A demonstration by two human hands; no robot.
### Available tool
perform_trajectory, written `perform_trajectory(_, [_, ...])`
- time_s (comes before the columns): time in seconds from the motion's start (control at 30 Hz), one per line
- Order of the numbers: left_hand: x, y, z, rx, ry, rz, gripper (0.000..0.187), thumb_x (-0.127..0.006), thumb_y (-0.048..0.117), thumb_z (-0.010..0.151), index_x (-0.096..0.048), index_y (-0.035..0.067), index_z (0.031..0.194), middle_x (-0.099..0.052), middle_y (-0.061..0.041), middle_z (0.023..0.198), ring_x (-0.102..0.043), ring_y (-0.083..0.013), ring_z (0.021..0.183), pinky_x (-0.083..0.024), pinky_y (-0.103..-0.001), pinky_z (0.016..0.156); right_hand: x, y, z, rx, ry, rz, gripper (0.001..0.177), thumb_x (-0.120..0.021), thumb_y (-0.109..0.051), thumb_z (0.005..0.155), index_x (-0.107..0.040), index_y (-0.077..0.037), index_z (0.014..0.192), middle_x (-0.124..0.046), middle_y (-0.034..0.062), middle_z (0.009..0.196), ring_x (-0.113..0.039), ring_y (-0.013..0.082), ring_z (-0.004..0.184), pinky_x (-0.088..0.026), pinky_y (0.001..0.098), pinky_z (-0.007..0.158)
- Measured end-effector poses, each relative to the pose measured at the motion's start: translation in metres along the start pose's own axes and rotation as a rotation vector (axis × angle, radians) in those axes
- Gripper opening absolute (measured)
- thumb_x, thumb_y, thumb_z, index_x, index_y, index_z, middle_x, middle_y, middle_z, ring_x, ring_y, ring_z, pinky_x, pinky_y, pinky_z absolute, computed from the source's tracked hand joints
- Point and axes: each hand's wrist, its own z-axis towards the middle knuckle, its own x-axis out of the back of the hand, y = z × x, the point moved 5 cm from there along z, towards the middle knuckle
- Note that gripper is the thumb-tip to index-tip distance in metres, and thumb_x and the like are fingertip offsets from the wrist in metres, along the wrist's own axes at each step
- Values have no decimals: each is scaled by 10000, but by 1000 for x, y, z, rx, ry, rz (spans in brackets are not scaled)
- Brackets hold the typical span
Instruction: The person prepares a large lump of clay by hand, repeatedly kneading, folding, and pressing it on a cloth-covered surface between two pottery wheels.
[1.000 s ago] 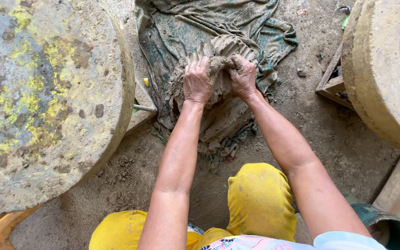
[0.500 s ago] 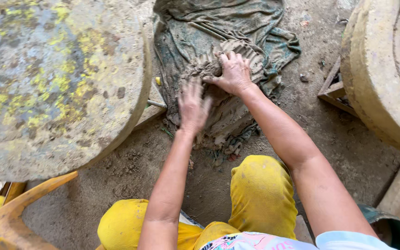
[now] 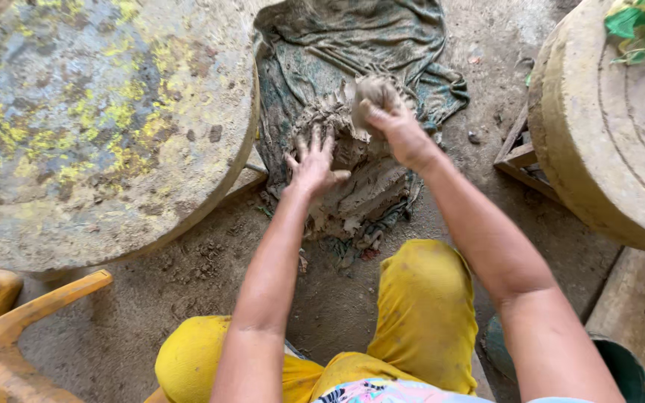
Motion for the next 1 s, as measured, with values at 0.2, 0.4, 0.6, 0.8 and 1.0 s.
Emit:
perform_trajectory(0.2, [81,16,-65,-359,495,-879,783,-549,488,1027,-213,164,1656,-330,-138,1710,-343,-326,1571,-279,-509,1276,-22,-43,10,-20,155,172,164,-612,-170,1014,-688,-80,1127,-732,69,1038,-695,156,927,-636,350,860])
perform_trajectory(0.4, [102,29,-109,-645,657,-1063,673,-572,272,1034,-258,175,1621,-285,-126,1702,-427,-266,1479,-460,-464,1190,-58,4,-8,-27,327,-319,174,-556,-121,1035,-682,-51,1132,-740,123,1135,-713,203,1000,-645,376,916])
perform_trajectory(0.6, [73,-25,-70,-315,615,-1162,328,-663,185,965,-702,185,1290,-760,-27,1251,-754,-145,1111,-656,-286,962,-79,-37,-34,-6,71,-418,758,-749,92,746,-568,-226,1410,-533,26,1472,-603,155,1178,-545,326,997])
perform_trajectory(0.8, [57,-21,-64,-5,698,-986,316,-713,141,946,-684,123,1260,-776,-84,1166,-762,-162,990,-662,-317,893,-56,-28,-27,9,138,-552,383,-683,67,864,-765,-170,1153,-777,27,1131,-732,104,1001,-620,281,933])
perform_trajectory(1.0, [83,24,-100,-402,521,-1199,837,-865,178,748,-418,136,1454,-609,-55,1335,-638,-162,1185,-540,-349,979,-51,9,-13,339,213,-708,371,-597,150,902,-758,-102,1123,-791,89,1082,-768,174,973,-668,296,895])
